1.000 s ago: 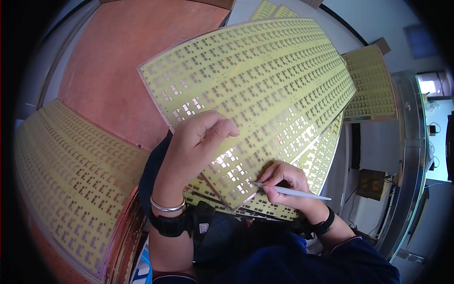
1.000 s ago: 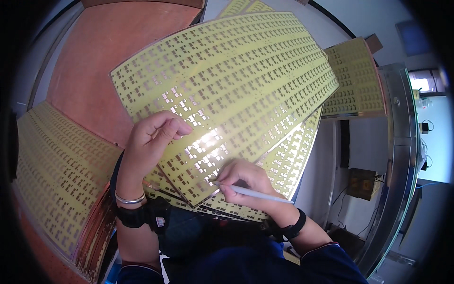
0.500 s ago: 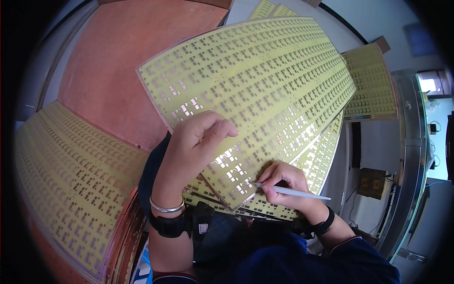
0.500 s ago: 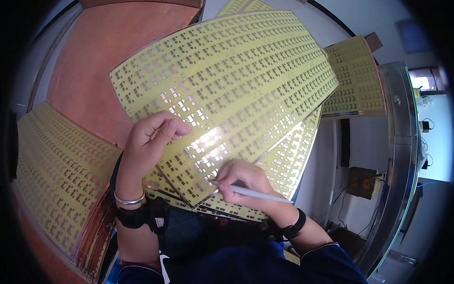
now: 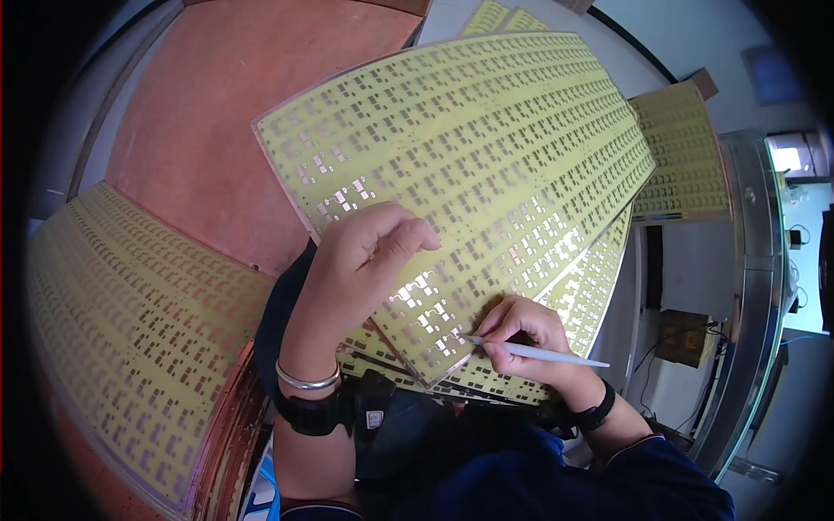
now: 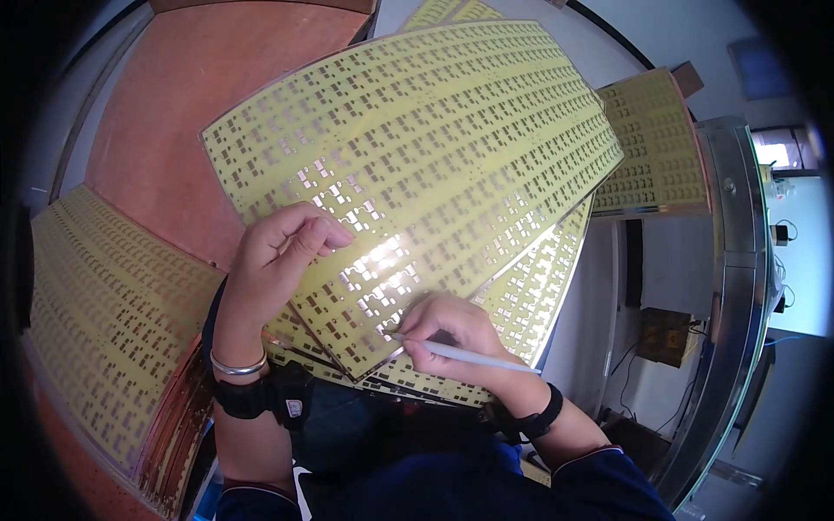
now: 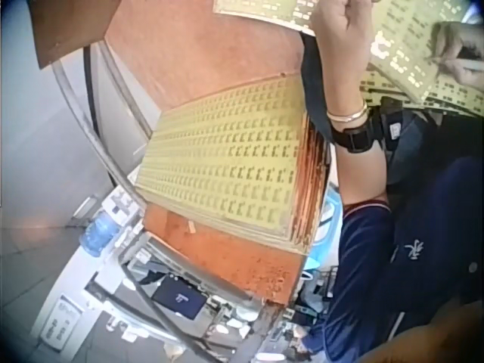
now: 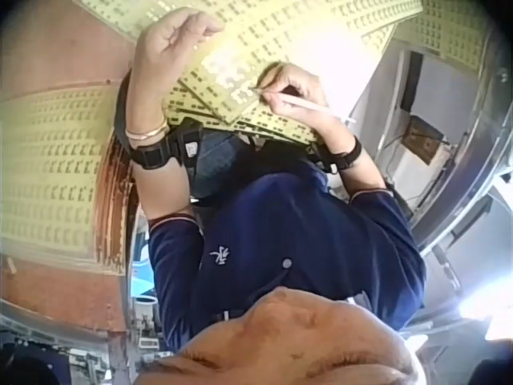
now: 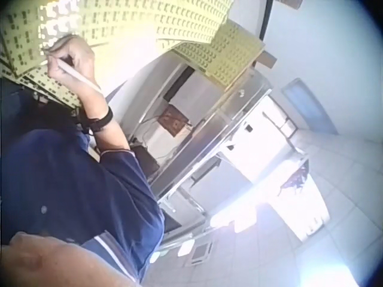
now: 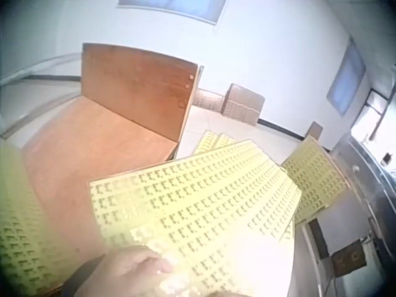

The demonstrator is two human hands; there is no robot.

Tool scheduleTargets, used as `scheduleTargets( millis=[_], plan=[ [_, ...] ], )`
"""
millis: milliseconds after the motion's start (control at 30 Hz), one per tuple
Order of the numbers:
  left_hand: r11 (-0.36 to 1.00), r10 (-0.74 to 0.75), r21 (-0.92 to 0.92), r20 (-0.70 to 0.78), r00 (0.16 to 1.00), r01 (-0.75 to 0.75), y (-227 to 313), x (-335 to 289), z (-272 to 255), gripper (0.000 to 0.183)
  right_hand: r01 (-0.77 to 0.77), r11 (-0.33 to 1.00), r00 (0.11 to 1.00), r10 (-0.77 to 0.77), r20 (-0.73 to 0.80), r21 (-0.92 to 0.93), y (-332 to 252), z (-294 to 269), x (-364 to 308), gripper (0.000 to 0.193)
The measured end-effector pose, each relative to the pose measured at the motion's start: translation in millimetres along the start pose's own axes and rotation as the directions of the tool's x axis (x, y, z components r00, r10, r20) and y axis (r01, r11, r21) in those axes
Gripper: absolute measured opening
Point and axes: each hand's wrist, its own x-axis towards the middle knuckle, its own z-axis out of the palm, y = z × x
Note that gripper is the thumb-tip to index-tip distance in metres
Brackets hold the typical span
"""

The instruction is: Marking individual components on large printed circuit board panels with a pen.

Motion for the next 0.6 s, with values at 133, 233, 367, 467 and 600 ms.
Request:
scheduleTargets(
  millis=[133, 233, 367, 467, 600],
  plan=[
    [1.0, -0.006, -0.003, -0.005, 1.0, 0.006, -0.5, 0.6, 0.6, 0.029, 0.034, 0.999, 0.999, -0.034, 0.018, 0.001, 0.4, -1.2, 1.6, 0.013],
    [1.0, -0.001, -0.017, -0.009, 1.0, 0.001, 1.3, 0.4, 1.3, 0.028, 0.034, 0.999, 0.999, -0.033, 0.022, -0.02, 0.7, -1.8, 1.5, 0.013],
    [0.992, 0.031, -0.115, -0.119, 0.992, -0.044, -0.6, 0.3, 7.1, 0.026, 0.035, 0.999, 0.999, -0.034, 0.023, -0.034, -0.3, -0.7, 2.0, 0.013],
    [0.994, 0.019, -0.104, -0.107, 0.994, -0.03, -0.9, 0.8, 5.2, 0.026, 0.024, 0.999, 1.0, -0.023, 0.01, -0.043, 0.1, -0.9, 1.3, 0.013],
    [1.0, -0.003, -0.016, -0.005, 1.0, 0.003, -0.7, -0.7, -0.1, 0.028, 0.007, 0.999, 1.0, -0.008, -0.02, -0.048, 0.2, 0.8, -0.2, 0.013]
  ],
)
